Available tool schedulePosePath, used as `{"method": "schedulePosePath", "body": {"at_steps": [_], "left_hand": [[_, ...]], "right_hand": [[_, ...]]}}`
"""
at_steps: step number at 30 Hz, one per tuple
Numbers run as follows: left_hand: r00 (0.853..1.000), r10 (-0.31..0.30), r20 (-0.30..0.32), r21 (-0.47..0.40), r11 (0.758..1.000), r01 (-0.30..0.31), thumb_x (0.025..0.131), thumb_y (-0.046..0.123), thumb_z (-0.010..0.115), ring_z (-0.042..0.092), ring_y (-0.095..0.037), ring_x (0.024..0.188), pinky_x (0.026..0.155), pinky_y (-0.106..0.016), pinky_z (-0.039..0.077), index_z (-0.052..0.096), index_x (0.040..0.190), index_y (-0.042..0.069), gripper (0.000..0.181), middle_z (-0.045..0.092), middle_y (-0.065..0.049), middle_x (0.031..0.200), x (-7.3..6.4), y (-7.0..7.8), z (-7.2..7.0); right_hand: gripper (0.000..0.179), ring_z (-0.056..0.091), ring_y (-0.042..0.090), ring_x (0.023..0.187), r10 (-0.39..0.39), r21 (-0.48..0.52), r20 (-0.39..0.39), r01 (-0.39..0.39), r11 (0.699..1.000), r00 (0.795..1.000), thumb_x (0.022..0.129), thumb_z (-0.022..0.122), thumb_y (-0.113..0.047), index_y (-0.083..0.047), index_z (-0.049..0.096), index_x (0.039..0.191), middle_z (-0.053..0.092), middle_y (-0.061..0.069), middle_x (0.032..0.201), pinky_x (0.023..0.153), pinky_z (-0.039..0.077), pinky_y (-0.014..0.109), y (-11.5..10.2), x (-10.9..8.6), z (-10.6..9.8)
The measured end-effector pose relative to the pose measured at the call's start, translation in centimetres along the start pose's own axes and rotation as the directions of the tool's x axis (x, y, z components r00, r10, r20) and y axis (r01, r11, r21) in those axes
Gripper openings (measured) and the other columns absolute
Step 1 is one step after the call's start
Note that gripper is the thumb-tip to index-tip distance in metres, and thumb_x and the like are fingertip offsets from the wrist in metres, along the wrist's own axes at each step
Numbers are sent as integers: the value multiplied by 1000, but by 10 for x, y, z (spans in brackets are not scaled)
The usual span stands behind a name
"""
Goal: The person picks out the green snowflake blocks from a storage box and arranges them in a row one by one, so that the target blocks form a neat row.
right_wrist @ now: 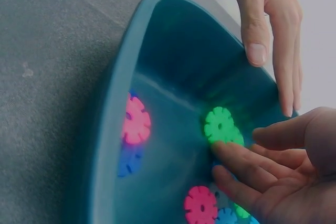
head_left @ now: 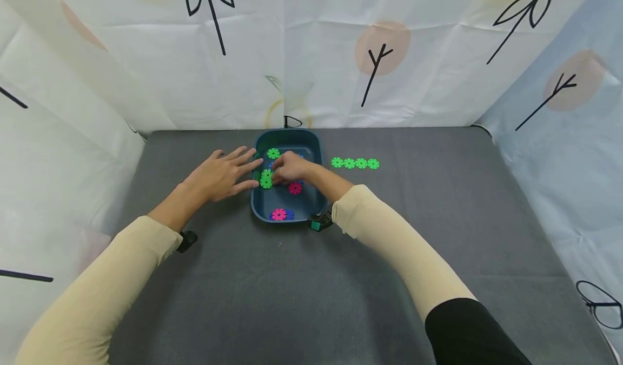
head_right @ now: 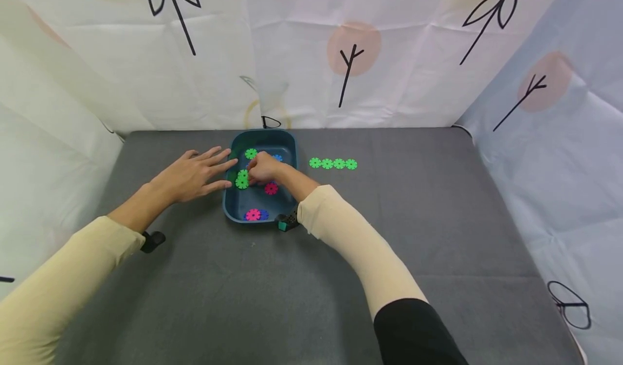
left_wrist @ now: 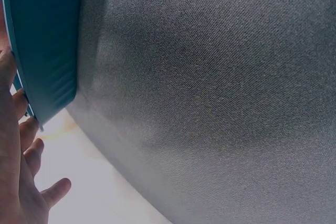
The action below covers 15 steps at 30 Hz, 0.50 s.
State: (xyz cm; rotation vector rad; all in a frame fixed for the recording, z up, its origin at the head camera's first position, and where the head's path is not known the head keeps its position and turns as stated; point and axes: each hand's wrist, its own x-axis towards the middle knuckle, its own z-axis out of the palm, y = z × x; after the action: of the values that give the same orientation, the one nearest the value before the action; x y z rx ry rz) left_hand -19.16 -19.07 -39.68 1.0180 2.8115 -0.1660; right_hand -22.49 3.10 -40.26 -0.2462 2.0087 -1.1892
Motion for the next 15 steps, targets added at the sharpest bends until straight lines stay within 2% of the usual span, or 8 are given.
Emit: {"method": "schedulePosePath", "body": {"at_steps": [7,15], "left_hand": [[1000,8,-10,-8,1000,-8,101,56,45,25,-35,148,110,-65,30,36,156,17,68,27,-13,162,-1,-1,2],[1000,14,-13,-17,1000,-14,102,55,45,25,-35,148,109,-65,30,35,156,15,68,26,-14,162,-1,-1,2]], "right_hand": [[47,61,30,120,-29,22,26,29,999,999,97,59,1,8,46,142,60,22,133,99,50,41,3,4,8],[52,64,30,114,-69,-5,69,70,998,995,97,61,-1,6,43,145,65,22,123,97,52,40,3,5,16]]}}
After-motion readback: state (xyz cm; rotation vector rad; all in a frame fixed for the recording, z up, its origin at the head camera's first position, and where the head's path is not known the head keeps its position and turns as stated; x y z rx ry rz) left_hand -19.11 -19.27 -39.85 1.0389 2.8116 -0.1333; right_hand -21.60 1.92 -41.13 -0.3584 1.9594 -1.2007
